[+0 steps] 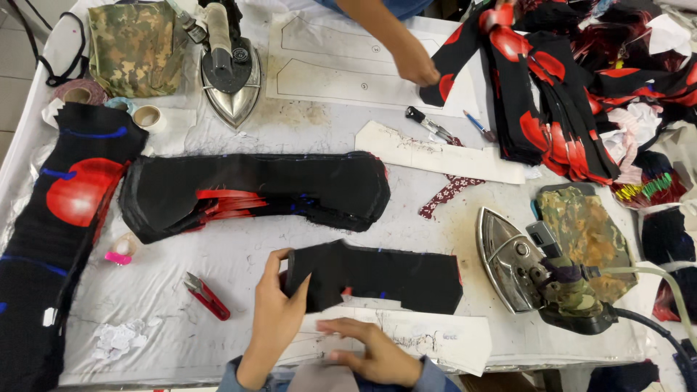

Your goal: The person places a paper pattern on a piece of black fabric, irons it, and then removes the pattern. They repeat this process with another piece of fabric, aligning the pattern and ironing it before removing the paper.

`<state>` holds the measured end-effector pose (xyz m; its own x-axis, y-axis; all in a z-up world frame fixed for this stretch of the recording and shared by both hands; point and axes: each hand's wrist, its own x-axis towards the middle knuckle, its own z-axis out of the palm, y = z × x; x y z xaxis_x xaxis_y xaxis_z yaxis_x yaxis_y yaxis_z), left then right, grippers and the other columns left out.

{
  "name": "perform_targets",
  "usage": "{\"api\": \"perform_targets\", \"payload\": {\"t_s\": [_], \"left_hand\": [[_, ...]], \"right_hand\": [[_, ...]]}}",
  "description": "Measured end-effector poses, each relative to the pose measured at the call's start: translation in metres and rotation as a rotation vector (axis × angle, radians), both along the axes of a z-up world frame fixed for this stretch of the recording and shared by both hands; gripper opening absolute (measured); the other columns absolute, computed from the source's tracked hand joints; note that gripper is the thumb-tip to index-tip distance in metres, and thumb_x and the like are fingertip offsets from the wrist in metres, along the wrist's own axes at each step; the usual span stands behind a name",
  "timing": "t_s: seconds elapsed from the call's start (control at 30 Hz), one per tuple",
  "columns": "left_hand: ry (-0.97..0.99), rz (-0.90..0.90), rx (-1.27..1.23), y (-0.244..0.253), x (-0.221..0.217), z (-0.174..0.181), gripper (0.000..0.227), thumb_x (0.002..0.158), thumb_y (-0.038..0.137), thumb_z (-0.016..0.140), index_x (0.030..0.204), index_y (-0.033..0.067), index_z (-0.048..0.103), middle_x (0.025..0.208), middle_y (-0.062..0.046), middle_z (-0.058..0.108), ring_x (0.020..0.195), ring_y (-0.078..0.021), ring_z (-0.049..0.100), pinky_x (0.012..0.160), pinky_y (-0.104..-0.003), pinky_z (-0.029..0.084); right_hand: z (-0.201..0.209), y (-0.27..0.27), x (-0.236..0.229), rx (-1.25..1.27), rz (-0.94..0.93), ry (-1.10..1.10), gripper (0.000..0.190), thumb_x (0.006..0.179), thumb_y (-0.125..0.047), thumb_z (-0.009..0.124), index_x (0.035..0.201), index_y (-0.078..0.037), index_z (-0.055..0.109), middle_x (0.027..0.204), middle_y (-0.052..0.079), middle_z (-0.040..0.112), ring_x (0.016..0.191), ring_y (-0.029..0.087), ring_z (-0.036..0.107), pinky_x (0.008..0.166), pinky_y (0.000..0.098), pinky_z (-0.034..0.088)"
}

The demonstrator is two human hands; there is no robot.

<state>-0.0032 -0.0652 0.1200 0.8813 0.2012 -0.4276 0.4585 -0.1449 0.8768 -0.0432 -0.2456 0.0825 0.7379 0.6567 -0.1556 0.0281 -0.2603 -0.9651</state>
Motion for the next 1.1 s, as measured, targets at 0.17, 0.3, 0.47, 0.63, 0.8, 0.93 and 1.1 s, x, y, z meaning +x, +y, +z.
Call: {"api": "perform_targets", "payload": {"t_s": [0.17, 0.3, 0.47, 0.63, 0.8, 0.93, 1.1], "left_hand": [[-0.119, 0.168, 0.141, 0.020, 0.000, 0.026, 0.028, 0.085, 0.032, 0.055, 0.102, 0.0097, 0.062, 0.080, -0.007, 0.063, 0.066, -0.0185, 0.056, 0.061, -0.030, 0.044], [0.212, 0.228, 0.285, 0.068, -0.011, -0.001, 0.039, 0.088, 0.040, 0.055, 0.084, 0.0016, 0.060, 0.056, -0.016, 0.058, 0.035, -0.0260, 0.055, 0.042, -0.035, 0.046], [0.337, 0.037, 0.533, 0.116, -0.026, -0.068, 0.046, 0.090, 0.047, 0.046, 0.078, 0.0067, 0.064, 0.041, -0.014, 0.059, 0.045, -0.0268, 0.065, 0.070, -0.033, 0.048], [0.058, 0.098, 0.656, 0.169, 0.021, -0.086, 0.046, 0.095, 0.041, 0.050, 0.071, 0.0032, 0.059, 0.043, -0.016, 0.056, 0.047, -0.0307, 0.061, 0.063, -0.041, 0.045], [-0.529, 0.261, 0.714, 0.209, 0.096, -0.060, 0.026, 0.102, 0.025, 0.061, 0.098, 0.0009, 0.070, 0.069, -0.012, 0.064, 0.060, -0.0207, 0.062, 0.061, -0.037, 0.045], [-0.425, 0.297, 0.741, 0.243, 0.140, -0.111, 0.018, 0.098, 0.026, 0.065, 0.110, 0.0125, 0.071, 0.087, -0.016, 0.067, 0.085, -0.0380, 0.063, 0.067, -0.046, 0.054], [-0.252, 0.299, 0.473, 0.222, 0.131, -0.076, 0.020, 0.095, 0.024, 0.062, 0.111, 0.0119, 0.067, 0.089, -0.019, 0.066, 0.061, -0.0282, 0.063, 0.037, -0.029, 0.055]], "right_hand": [[-0.043, 0.008, 0.013, 1.119, -0.307, 0.718, 0.086, 0.076, -0.059, 0.066, 0.130, -0.001, 0.034, 0.139, 0.020, 0.036, 0.131, 0.034, 0.035, 0.108, 0.0496, 0.028], [-0.013, -0.031, 0.031, 1.123, -1.450, 0.982, 0.028, 0.083, -0.032, 0.059, 0.108, -0.019, 0.064, 0.113, 0.001, 0.064, 0.108, 0.014, 0.060, 0.097, 0.0294, 0.045], [-0.039, -0.078, 0.028, 0.637, -1.631, 1.087, 0.025, 0.087, -0.014, 0.057, 0.110, -0.008, 0.060, 0.116, 0.007, 0.064, 0.104, 0.016, 0.060, 0.088, 0.0239, 0.047], [0.007, -0.055, 0.082, 0.538, -1.497, 1.047, 0.033, 0.087, -0.004, 0.051, 0.120, -0.005, 0.055, 0.117, 0.011, 0.063, 0.101, 0.017, 0.060, 0.089, 0.0219, 0.049], [0.025, -0.011, 0.162, 0.727, -1.166, 0.605, 0.030, 0.087, -0.003, 0.051, 0.116, 0.000, 0.057, 0.122, 0.012, 0.060, 0.114, 0.022, 0.058, 0.096, 0.0302, 0.049], [-0.061, -0.012, 0.204, 0.314, -1.166, 0.380, 0.039, 0.086, -0.014, 0.067, 0.121, -0.002, 0.056, 0.114, 0.020, 0.058, 0.112, 0.030, 0.056, 0.094, 0.0438, 0.048], [-0.118, -0.018, 0.213, -0.125, -1.153, -0.045, 0.026, 0.089, -0.014, 0.066, 0.111, 0.000, 0.064, 0.101, 0.017, 0.065, 0.098, 0.022, 0.061, 0.083, 0.0347, 0.050]]}}
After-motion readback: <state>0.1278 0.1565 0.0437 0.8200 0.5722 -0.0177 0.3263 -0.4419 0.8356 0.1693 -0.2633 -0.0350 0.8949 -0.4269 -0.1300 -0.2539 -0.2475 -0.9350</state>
